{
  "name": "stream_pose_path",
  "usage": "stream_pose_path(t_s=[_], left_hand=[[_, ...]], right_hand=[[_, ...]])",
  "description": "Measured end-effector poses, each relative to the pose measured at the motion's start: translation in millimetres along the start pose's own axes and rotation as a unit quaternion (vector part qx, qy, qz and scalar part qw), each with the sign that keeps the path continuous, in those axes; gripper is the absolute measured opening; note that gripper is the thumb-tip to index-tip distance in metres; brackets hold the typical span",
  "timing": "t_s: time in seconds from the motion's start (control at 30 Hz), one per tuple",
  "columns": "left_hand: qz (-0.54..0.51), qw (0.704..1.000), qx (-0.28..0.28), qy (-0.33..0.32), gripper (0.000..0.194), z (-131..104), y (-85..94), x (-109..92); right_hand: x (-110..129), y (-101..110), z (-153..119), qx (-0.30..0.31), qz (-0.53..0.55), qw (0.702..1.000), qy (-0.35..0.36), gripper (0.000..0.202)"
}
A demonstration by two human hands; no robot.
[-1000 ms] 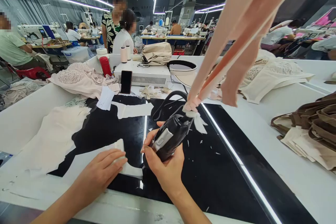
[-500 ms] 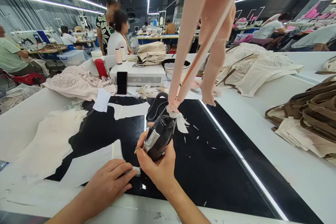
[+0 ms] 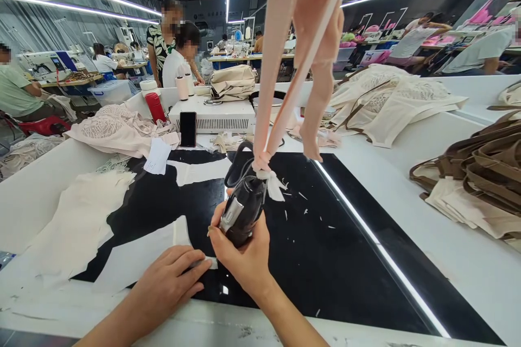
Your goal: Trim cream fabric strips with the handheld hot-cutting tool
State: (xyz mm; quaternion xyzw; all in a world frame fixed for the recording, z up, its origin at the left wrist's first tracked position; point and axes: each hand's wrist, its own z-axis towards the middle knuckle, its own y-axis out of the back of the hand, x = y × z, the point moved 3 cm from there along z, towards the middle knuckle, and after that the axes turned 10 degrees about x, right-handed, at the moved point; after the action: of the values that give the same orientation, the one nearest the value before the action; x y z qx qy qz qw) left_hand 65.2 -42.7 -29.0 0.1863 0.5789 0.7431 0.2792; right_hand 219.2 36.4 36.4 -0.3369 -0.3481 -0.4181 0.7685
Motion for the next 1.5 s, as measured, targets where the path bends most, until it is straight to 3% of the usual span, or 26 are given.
stream_pose_path(t_s=[1.1,1.37,1.5], left_hand=[[-0.014,1.0,-0.001,0.008,0.024,0.0,-2.7,-1.0],[-0.025,0.998,-0.057,-0.024,0.027,-9.3,10.9,4.0],[-0.022,0.998,-0.057,-0.035,0.024,-13.6,9.8,4.5]], right_hand=[[1.2,-1.0,-9.2,-0.007,0.007,1.0,0.005,0.037],[3.4,1.2,-11.0,0.001,-0.002,1.0,-0.004,0.039],[5.1,3.4,-12.2,0.006,-0.008,1.0,-0.001,0.037]])
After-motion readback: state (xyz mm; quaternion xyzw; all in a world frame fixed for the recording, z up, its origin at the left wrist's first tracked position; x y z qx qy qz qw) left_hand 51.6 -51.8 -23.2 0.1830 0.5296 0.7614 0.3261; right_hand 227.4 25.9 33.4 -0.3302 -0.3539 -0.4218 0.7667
